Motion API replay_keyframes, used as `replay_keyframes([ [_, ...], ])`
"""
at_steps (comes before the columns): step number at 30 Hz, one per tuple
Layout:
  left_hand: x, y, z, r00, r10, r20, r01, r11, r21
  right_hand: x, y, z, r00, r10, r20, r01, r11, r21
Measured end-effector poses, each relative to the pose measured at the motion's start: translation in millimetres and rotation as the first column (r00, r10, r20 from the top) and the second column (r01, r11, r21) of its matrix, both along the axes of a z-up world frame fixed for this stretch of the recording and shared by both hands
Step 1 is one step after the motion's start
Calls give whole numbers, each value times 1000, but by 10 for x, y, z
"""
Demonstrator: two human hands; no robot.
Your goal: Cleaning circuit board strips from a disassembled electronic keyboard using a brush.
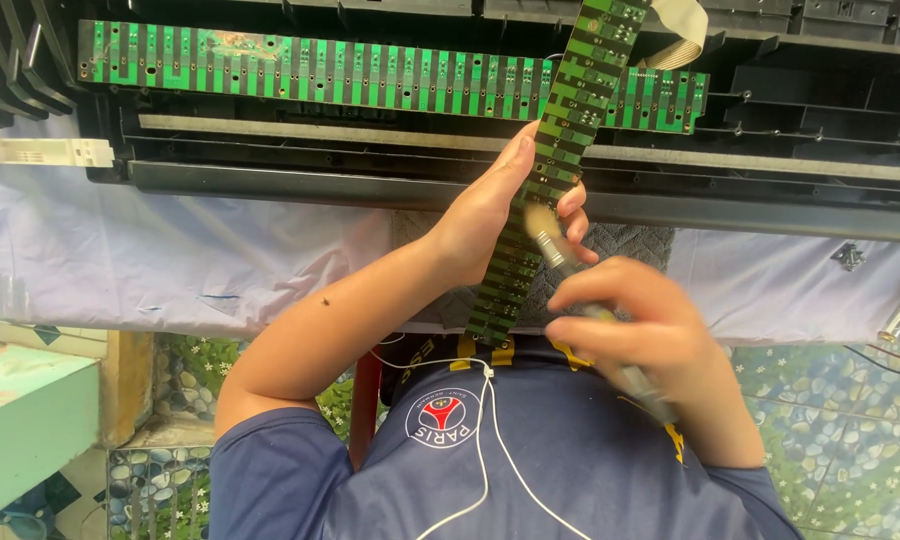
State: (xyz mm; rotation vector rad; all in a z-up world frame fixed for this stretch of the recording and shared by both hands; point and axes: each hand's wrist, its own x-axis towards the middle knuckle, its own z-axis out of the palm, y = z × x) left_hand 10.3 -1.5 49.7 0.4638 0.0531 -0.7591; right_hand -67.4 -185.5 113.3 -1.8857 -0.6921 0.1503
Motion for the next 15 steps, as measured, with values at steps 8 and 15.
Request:
replay_keyframes([
  [8,0,10,32,1000,-31,1,31,997,76,216,-1,-98,805,593,25,-585,785,205],
  [15,-18,-20,-16,999,-19,-48,23,997,78,149,-195,-213,988,84,126,-104,983,155],
])
